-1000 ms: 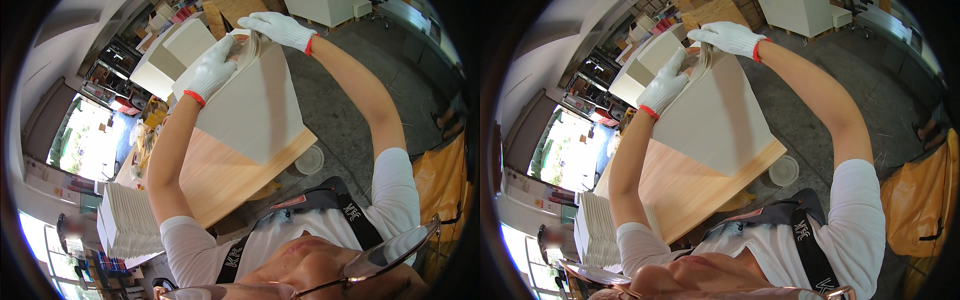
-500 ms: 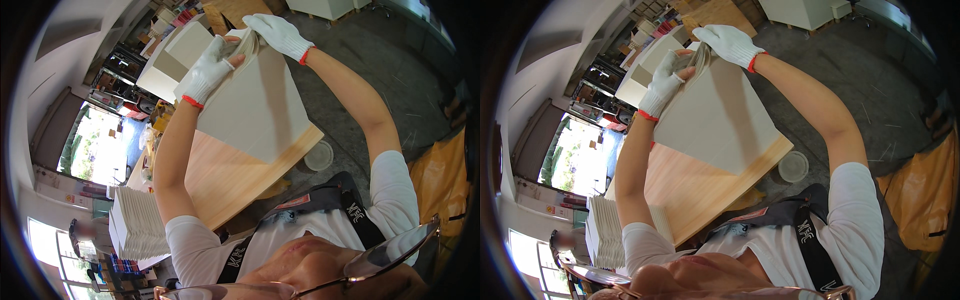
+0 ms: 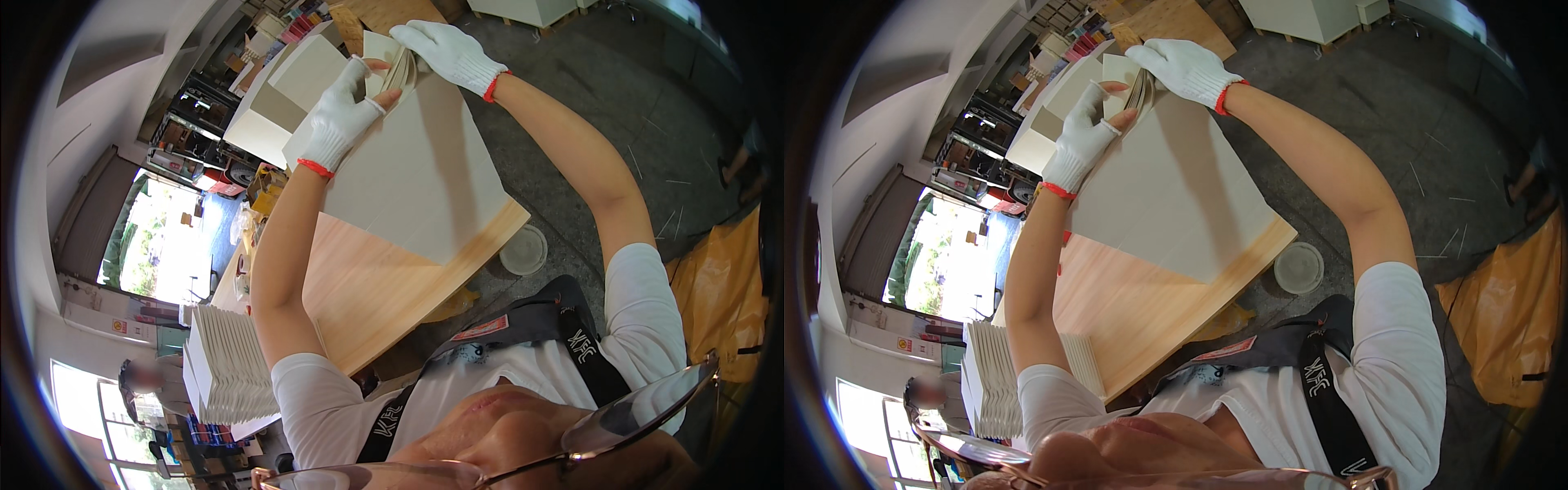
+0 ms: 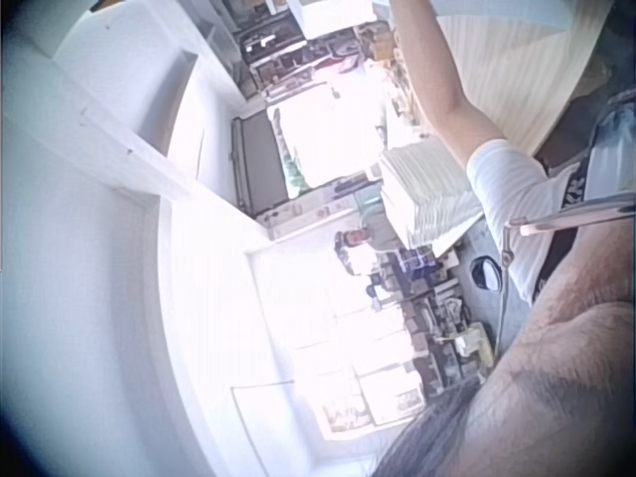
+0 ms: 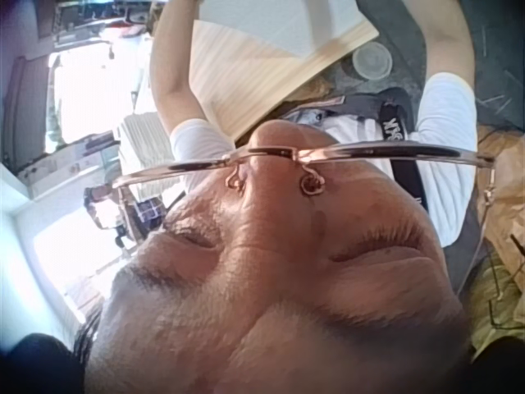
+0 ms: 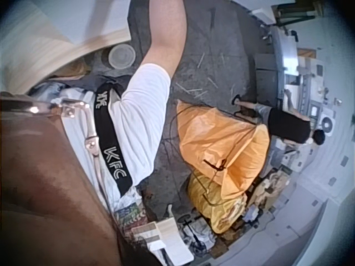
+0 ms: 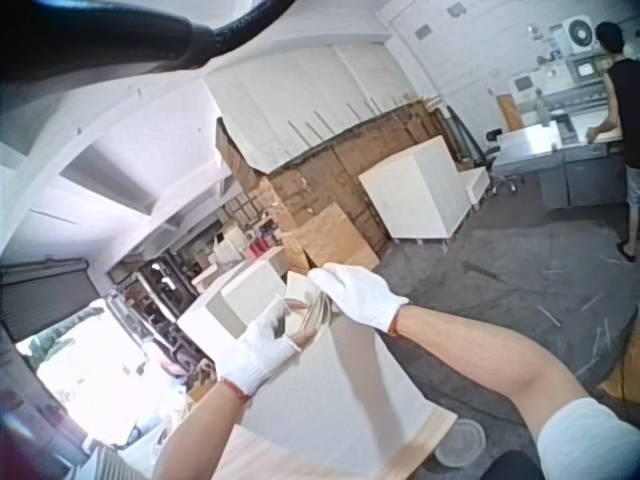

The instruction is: The person takes a paper sheet, glues an edge, and then places it into a box while organizing a large stack of similar sheets.

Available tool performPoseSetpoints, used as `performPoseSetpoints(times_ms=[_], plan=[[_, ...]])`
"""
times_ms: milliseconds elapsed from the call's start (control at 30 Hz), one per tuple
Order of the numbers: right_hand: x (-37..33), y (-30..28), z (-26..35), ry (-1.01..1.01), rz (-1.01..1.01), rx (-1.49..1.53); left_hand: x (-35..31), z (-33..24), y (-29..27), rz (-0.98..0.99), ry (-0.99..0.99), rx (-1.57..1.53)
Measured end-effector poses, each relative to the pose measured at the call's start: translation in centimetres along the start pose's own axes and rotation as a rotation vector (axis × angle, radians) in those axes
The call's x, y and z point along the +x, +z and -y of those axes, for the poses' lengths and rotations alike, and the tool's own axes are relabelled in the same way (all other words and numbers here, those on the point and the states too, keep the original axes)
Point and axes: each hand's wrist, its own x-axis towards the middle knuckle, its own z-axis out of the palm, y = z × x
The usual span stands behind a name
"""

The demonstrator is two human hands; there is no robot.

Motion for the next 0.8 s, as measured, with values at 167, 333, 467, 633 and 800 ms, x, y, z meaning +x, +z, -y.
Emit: performPoseSetpoints(times_ms=[167, 333, 467, 633, 800], plan=[[0.2, -0.3, -0.1, 0.062, 0.053, -0.016, 0.4, 0.3, 0.0, 0.006, 0.014, -0.038], [0.0, -0.5, 0.2, 0.066, 0.052, 0.018, 0.9, 1.5, -0.2, -0.019, 0.152, -0.034], [-0.3, -0.6, 0.2, 0.061, 0.037, 0.031, 0.6, 0.6, -0.3, 0.043, 0.049, -0.102], [-0.5, -1.0, 1.1, 0.103, 0.063, 0.040, 0.6, 1.1, -0.4, 0.010, 0.096, -0.023], [-0.2, -0.9, 0.6, 0.133, 0.093, 0.031, 0.5, 1.3, 0.1, -0.099, 0.170, -0.059]])
